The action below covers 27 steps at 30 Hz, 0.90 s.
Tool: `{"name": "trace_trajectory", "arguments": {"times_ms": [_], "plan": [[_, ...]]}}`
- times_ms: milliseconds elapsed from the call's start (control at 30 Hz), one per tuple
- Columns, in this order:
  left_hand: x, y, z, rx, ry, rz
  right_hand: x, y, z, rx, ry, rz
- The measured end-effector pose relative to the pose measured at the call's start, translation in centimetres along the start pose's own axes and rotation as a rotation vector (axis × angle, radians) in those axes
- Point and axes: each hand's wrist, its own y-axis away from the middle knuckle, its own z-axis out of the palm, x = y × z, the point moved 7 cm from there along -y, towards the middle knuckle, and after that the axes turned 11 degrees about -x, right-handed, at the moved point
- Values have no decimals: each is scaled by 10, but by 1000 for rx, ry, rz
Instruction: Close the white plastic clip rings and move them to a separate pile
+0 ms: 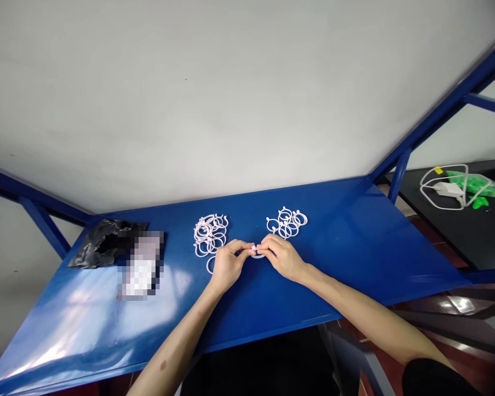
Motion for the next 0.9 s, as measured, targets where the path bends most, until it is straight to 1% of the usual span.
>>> {"name": "trace_trajectory", "arguments": {"times_ms": [233,300,367,433,467,533,600,633,700,767,833,900], "plan": [[3,5,9,11,-128,125,0,2,7,-118,91,-50],[5,2,8,-10,-217,148,-1,0,7,-126,124,-59],[10,-4,5,-61,-335,166,1,-5,2,-120,174,-45],[14,-9,-2,-147,-454,170,9,-14,-11,-97,248,6],[15,-11,-8,-182,-494,149,15,-19,-20,-75,288,50],[14,-12,-20,-272,-604,94,33,-29,-41,-18,365,180],[12,-8,-34,-343,-689,32,54,-38,-59,-7,426,331],[10,-5,-39,-379,-705,2,62,-41,-65,-13,452,376],[7,1,-48,-425,-716,-40,74,-48,-69,-60,497,413],[5,5,-52,-436,-727,-61,80,-50,-67,-115,542,418],[2,6,-52,-440,-745,-62,82,-49,-64,-148,581,421],[0,5,-47,-458,-763,-41,80,-45,-63,-136,599,420]]}}
